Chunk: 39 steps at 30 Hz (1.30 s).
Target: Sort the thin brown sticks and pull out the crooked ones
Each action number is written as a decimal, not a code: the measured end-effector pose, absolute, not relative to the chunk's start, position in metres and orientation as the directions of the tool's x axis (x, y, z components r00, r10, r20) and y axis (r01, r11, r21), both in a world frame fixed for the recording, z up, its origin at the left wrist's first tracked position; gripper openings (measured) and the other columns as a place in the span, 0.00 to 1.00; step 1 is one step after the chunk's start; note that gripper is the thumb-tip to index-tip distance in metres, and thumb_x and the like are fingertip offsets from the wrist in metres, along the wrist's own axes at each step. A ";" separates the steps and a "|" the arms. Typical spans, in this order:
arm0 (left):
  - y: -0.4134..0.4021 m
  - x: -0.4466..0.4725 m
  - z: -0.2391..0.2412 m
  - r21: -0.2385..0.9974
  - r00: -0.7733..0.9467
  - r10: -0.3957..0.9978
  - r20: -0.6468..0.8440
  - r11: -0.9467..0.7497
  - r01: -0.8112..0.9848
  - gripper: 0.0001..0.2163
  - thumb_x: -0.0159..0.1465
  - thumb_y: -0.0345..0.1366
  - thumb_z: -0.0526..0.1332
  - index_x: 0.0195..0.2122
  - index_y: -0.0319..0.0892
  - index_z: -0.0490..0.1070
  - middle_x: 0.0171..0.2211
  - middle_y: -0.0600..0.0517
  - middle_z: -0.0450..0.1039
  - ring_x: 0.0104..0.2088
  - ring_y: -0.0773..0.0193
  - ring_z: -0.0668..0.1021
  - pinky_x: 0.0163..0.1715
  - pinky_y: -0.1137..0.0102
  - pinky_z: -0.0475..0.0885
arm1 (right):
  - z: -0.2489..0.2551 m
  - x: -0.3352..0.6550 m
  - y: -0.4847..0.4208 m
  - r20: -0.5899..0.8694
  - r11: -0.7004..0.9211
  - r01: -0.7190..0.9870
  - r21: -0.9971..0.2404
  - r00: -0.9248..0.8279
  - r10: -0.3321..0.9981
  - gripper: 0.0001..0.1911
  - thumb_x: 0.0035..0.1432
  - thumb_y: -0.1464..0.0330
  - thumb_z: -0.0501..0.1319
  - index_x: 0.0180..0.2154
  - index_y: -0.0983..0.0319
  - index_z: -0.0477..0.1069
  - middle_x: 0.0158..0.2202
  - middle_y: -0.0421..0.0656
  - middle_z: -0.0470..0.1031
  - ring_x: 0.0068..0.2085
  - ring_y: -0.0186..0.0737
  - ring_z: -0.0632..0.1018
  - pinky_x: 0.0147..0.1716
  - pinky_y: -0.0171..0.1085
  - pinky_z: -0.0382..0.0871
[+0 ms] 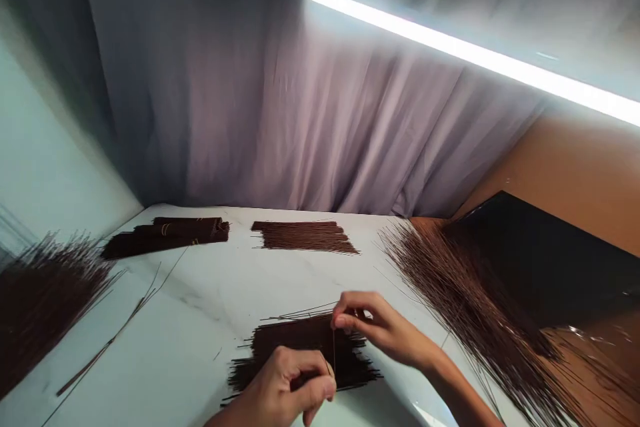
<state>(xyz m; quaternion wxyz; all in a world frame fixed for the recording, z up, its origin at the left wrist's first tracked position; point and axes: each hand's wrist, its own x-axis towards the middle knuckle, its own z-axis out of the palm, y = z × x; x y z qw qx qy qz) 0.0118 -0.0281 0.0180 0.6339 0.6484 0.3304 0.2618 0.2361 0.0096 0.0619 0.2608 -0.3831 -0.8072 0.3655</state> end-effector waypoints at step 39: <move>-0.013 -0.003 0.005 0.991 0.337 0.933 -0.124 0.132 -0.002 0.18 0.70 0.52 0.56 0.35 0.43 0.69 0.22 0.59 0.66 0.16 0.74 0.58 0.14 0.79 0.54 | -0.035 0.195 -0.056 0.206 0.320 0.583 -0.747 -0.254 0.945 0.17 0.72 0.61 0.52 0.31 0.60 0.67 0.25 0.38 0.72 0.25 0.33 0.70 0.25 0.31 0.60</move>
